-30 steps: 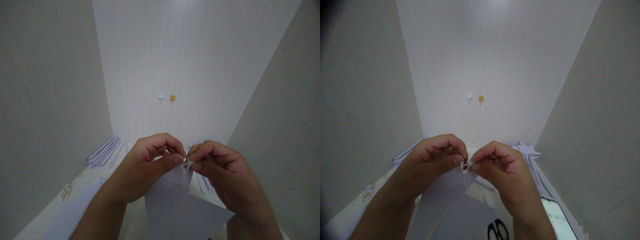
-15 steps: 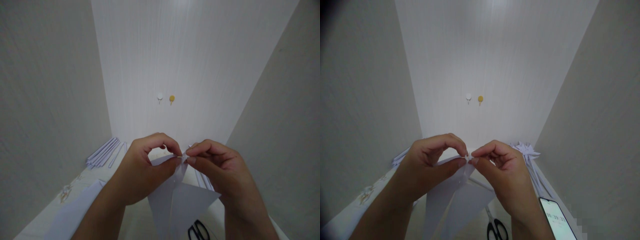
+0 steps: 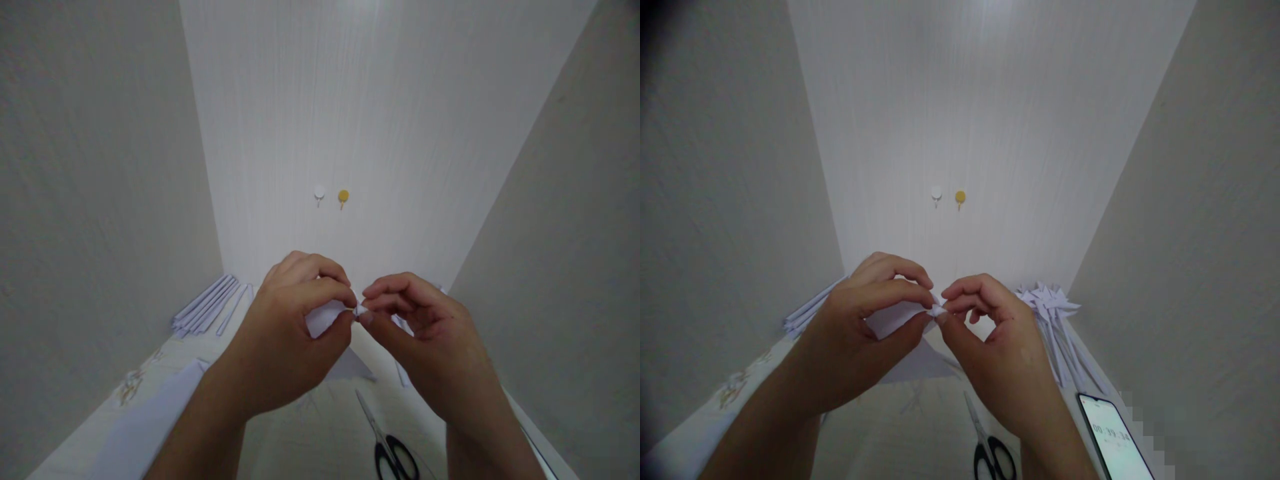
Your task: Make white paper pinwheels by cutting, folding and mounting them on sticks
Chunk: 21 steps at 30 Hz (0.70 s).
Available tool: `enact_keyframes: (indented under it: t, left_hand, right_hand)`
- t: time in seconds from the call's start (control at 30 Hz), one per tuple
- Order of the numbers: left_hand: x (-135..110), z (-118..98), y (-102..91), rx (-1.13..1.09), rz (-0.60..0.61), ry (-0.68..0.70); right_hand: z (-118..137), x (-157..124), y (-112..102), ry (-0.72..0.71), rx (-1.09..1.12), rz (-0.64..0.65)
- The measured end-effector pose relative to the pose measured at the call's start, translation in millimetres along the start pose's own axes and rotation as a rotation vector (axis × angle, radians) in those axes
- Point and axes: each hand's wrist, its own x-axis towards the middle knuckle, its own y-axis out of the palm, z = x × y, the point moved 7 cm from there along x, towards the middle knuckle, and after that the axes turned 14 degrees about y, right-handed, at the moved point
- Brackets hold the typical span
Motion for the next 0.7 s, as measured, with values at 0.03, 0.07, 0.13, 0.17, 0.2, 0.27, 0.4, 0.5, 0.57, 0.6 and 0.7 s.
enact_keyframes:
  t: [0.03,0.07,0.13,0.17,0.2,0.27,0.4,0.5,0.57,0.6,0.7]
  left_hand:
    - [-0.5,0.0,0.4,0.012,0.009,0.0]
    - [-1.2,0.6,1.1,0.028,0.022,-0.007]
    - [-1.9,1.5,2.2,0.053,0.037,-0.009]
    - [-2.0,2.5,2.6,0.068,0.04,-0.013]
    - [-2.0,3.7,2.7,0.086,0.038,-0.02]
    - [-1.5,6.7,1.7,0.133,0.014,-0.037]
    - [-0.5,9.9,-1.0,0.191,-0.042,-0.057]
    - [-0.7,9.3,-2.2,0.185,-0.044,-0.052]
    - [-1.9,10.0,-4.2,0.153,-0.053,-0.062]
    - [-3.1,11.9,-6.1,0.124,-0.074,-0.082]
    - [-9.9,25.2,-13.5,0.018,-0.196,-0.216]
  right_hand:
    - [0.4,-0.3,0.4,-0.001,-0.005,0.0]
    - [0.5,-0.6,0.7,-0.001,-0.013,-0.001]
    - [0.1,-1.2,0.9,0.001,-0.04,-0.011]
    - [-0.3,-1.3,0.9,0.002,-0.054,-0.017]
    - [-0.8,-1.4,0.8,0.003,-0.067,-0.024]
    - [-1.5,-1.2,0.8,0.001,-0.08,-0.032]
    - [-2.2,-0.1,1.4,-0.015,-0.065,-0.018]
    - [-4.0,1.0,-0.7,-0.005,-0.055,-0.035]
    - [-7.2,2.1,-2.2,0.026,-0.046,-0.04]
    - [-9.3,2.7,-2.8,0.047,-0.036,-0.038]
    - [-15.4,3.9,-5.4,0.102,0.004,-0.054]
